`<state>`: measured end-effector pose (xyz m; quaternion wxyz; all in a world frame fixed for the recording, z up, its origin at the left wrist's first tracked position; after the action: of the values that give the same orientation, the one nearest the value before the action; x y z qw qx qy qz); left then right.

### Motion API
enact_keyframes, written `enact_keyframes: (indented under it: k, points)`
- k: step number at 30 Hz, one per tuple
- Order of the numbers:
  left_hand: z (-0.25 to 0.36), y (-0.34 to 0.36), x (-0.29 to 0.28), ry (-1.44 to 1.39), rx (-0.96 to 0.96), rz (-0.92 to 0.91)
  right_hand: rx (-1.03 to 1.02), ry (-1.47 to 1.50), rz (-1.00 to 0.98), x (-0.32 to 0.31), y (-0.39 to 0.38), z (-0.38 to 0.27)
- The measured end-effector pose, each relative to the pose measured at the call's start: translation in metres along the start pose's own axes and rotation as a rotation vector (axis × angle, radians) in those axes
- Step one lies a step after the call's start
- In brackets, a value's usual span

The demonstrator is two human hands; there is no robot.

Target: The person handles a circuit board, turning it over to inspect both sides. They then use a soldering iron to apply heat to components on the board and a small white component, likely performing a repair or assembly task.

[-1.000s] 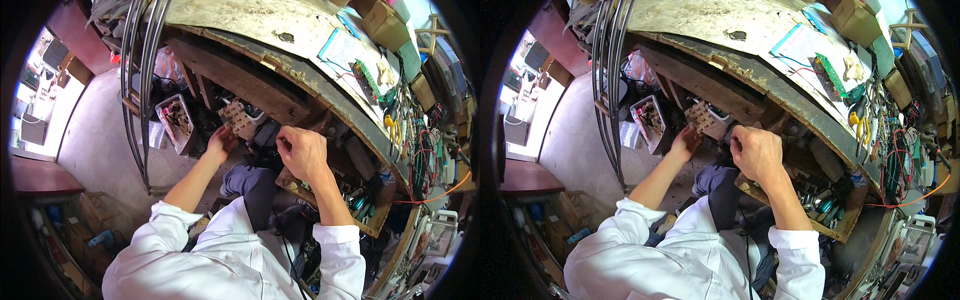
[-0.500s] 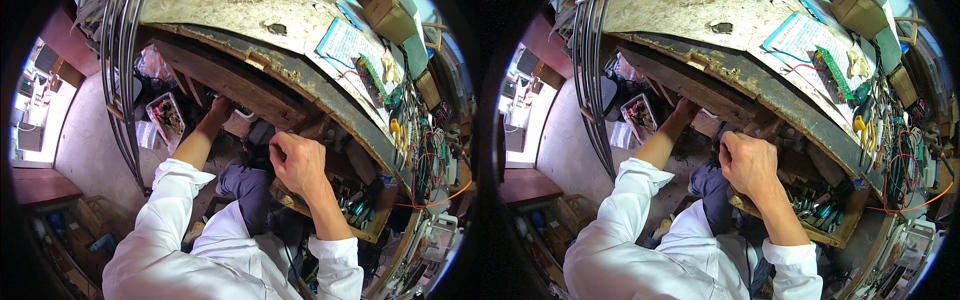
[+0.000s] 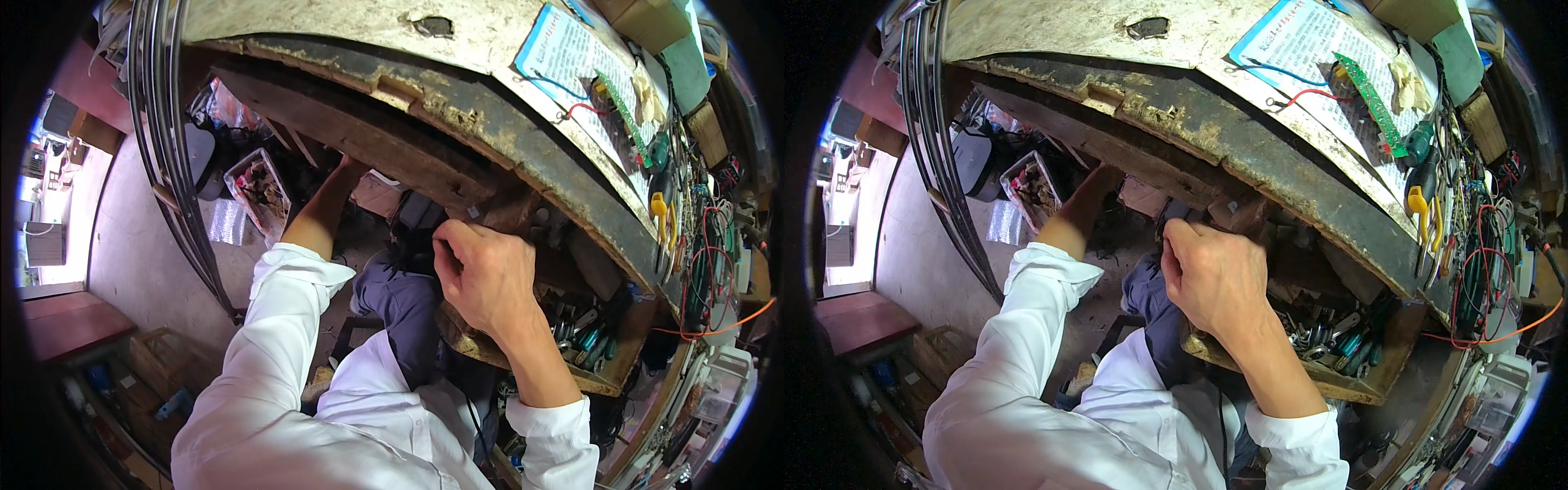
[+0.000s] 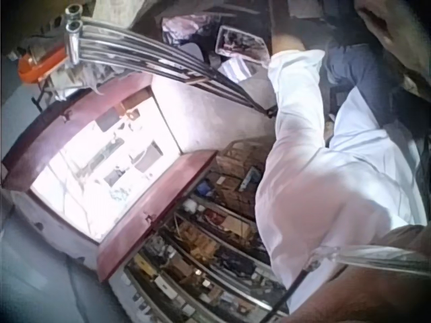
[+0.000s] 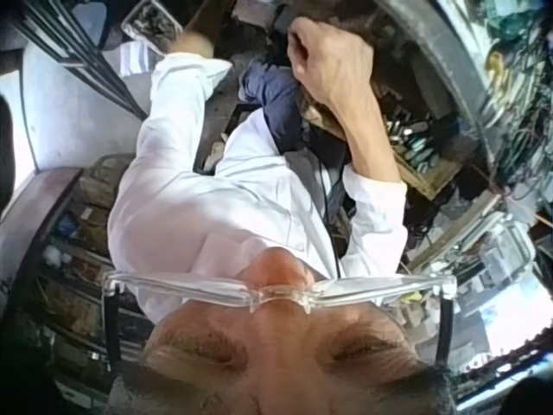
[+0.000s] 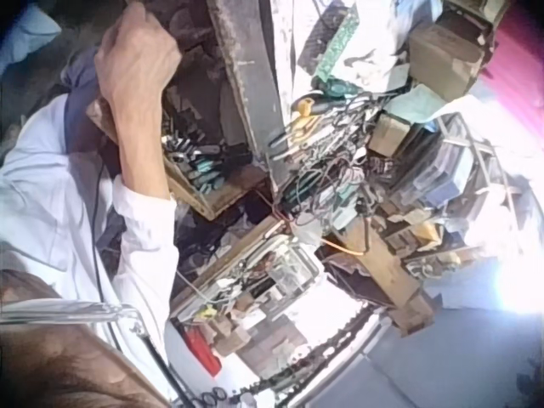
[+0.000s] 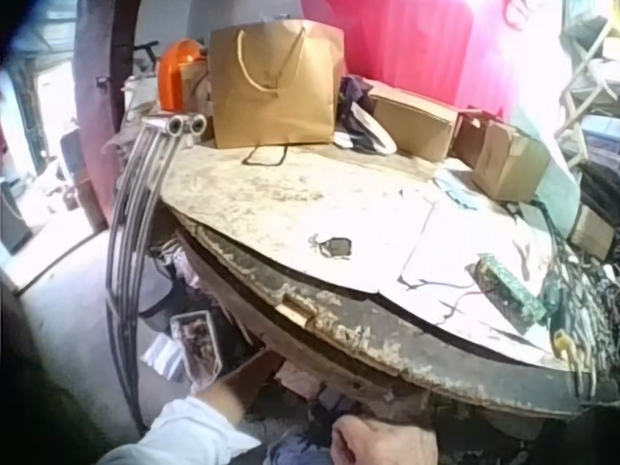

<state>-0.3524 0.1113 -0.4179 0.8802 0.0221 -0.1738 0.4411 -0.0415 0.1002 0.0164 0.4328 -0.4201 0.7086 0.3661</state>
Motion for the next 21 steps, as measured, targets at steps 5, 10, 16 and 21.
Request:
enact_keyframes:
  k: [5, 10, 16, 21]
  points:
    - [-0.068, -0.019, -0.042, 0.378, -0.118, 0.277, 0.008, 0.012, -0.015, -0.001, 0.002, -0.003]
    - [-0.105, -0.057, -0.063, 0.169, -0.32, 0.227, -0.022, 0.059, -0.002, 0.001, 0.003, -0.003]
    - [-0.009, -0.111, 0.009, -0.494, -0.534, 0.099, 0.038, 0.052, 0.011, 0.0, 0.002, -0.001]
    - [-0.033, -0.127, -0.006, -0.464, -0.41, 0.31, 0.011, 0.05, 0.008, -0.002, 0.003, -0.006]
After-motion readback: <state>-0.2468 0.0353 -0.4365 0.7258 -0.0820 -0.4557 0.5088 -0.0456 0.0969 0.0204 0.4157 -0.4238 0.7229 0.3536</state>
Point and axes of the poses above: each hand's wrist, its own y-axis towards the middle knuckle, its own x-axis out of the palm, z = x × y, the point moved 3 cm from there along y, towards the middle knuckle, and after that the axes turned 3 degrees about -y, right-handed, at the moved point
